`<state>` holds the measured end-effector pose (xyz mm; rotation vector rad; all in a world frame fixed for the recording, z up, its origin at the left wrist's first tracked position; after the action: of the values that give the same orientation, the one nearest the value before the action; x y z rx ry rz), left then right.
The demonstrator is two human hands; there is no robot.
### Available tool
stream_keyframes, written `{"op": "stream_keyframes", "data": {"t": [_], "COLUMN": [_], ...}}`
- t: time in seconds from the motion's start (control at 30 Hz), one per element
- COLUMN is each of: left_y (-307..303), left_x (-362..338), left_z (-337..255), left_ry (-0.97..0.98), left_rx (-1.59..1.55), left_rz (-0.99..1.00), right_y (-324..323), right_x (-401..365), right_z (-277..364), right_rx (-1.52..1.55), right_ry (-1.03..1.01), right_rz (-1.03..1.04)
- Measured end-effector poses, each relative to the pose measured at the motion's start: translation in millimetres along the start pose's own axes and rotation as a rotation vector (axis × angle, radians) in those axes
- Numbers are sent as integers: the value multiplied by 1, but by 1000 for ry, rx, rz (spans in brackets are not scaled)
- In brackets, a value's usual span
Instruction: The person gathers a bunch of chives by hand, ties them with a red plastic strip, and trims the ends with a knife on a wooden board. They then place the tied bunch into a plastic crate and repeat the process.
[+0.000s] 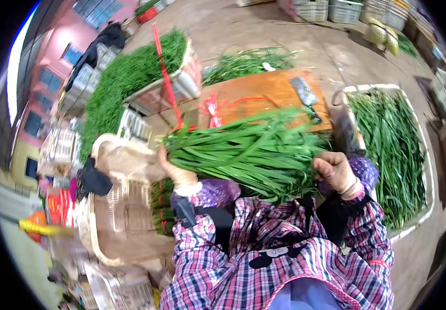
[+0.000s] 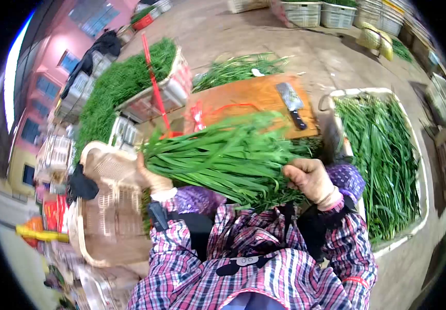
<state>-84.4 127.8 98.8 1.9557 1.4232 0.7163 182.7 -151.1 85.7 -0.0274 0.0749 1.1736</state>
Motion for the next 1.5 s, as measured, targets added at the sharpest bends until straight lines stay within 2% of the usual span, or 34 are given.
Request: {"op": "stream_keyframes", "data": {"t": [0.07,0.13,0.17,0.2,0.27,0.33,0.4,0.43,0.47,0.53,0.67,0.73,0.8,0.83,0.87,1.0,1.07,1.13,1.23,1.33,1.37,1.4,1.47,1.5], "left_y": [-3,-4,-4,-8,-26,-29,-30,-29,-29,-29,-28,-26,-25,-23,-21,-16,-11,-8,-3,-4,-11,-26,-33,-38], "left_x": [4,9,16,13,25,24,21,21,20,19,16,15,14,13,14,13,14,14,5,8,13,25,26,25], "left_z": [3,3,8,11,13,15,17,17,16,14,15,16,17,18,19,19,18,17,17,14,14,12,4,2], "left_ry": [49,153,106,202,278,273,262,252,245,241,196,165,137,121,106,-1,-58,-98,-37,-127,-110,-80,28,-2], "left_rx": [74,278,144,241,347,362,369,371,367,362,330,306,278,258,230,140,83,37,80,89,36,90,142,137], "left_rz": [-189,-98,-96,-155,-150,-143,-129,-124,-113,-102,-59,-36,-9,2,27,127,188,254,319,163,127,110,32,-7], "right_y": [-1,1,0,1,-4,-13,-25,-34,-42,-53,-61,-61,-52,-50,-43,-19,-9,1,17,34,36,39,41,43], "right_x": [1,0,-2,-5,-9,-16,-23,-25,-30,-32,-34,-29,-21,-18,-13,-6,2,9,14,19,16,13,12,6], "right_z": [6,26,33,43,56,55,55,55,54,61,77,89,101,108,111,119,110,96,71,49,47,45,35,40], "right_rx": [-22,-75,-78,-69,-188,-79,47,52,77,105,208,113,-12,-205,-168,-768,-883,-1016,-1056,-1158,-1105,-1102,-1076,-1022], "right_ry": [-14,-87,-125,-142,-225,-202,-176,-227,-151,-150,-235,-239,-361,-426,-471,-571,-484,-501,-476,-381,-513,-515,-354,-450], "right_rz": [12,-53,-44,-57,-19,-7,-90,-133,-160,-217,-284,-278,-246,-228,-177,-79,74,146,231,267,189,198,201,189]}}
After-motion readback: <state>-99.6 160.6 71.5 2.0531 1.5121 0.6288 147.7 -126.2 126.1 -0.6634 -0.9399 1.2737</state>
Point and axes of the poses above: each hand's wrist, its own x-axis towards the middle knuckle, its own y-axis out of the palm, z = x × y, the point moved 5 cm from there along x, towards the middle knuckle, and after that the axes turned 1 degree about z, right-handed, at the moved point
